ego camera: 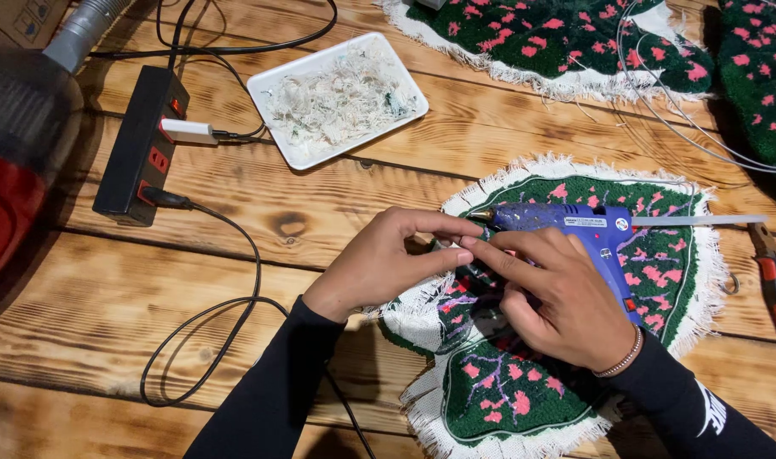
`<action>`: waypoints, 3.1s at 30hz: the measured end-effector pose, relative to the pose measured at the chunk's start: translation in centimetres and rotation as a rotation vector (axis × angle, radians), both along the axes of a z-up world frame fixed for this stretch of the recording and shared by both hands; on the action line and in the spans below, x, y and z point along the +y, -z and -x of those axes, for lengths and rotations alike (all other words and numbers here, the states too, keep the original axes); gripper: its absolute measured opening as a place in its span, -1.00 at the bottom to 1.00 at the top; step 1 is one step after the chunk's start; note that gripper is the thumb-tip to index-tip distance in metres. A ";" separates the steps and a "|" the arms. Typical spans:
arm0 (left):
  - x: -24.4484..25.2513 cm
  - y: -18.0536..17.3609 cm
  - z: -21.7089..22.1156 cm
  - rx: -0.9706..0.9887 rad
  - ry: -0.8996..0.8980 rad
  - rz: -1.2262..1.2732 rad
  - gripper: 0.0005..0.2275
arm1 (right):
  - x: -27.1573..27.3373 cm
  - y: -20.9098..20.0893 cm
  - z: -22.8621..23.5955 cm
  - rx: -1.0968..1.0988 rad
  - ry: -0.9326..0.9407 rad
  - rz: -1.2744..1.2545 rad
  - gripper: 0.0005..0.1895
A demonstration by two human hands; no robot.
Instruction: Apply hot glue and attach decorative elements to a leaf-shaped rug.
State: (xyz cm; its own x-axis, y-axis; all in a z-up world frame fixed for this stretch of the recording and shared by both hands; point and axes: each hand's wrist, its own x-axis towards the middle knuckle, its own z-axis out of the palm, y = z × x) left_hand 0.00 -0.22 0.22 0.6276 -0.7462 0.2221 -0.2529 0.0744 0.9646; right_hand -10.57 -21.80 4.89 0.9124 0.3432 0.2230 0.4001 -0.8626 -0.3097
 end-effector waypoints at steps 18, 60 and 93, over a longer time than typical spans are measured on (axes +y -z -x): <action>-1.0 0.2 0.8 0.496 -0.040 0.329 -0.86 | -0.6 0.4 0.5 0.185 -0.109 -0.479 -0.28; 0.6 -3.7 1.6 -0.009 -0.103 -0.018 -0.90 | -1.0 -0.6 -0.3 -0.225 -0.119 0.048 -0.30; -4.1 2.5 -7.2 -0.238 -0.378 -0.403 -0.66 | -12.2 4.3 4.3 0.127 0.548 -0.672 -0.85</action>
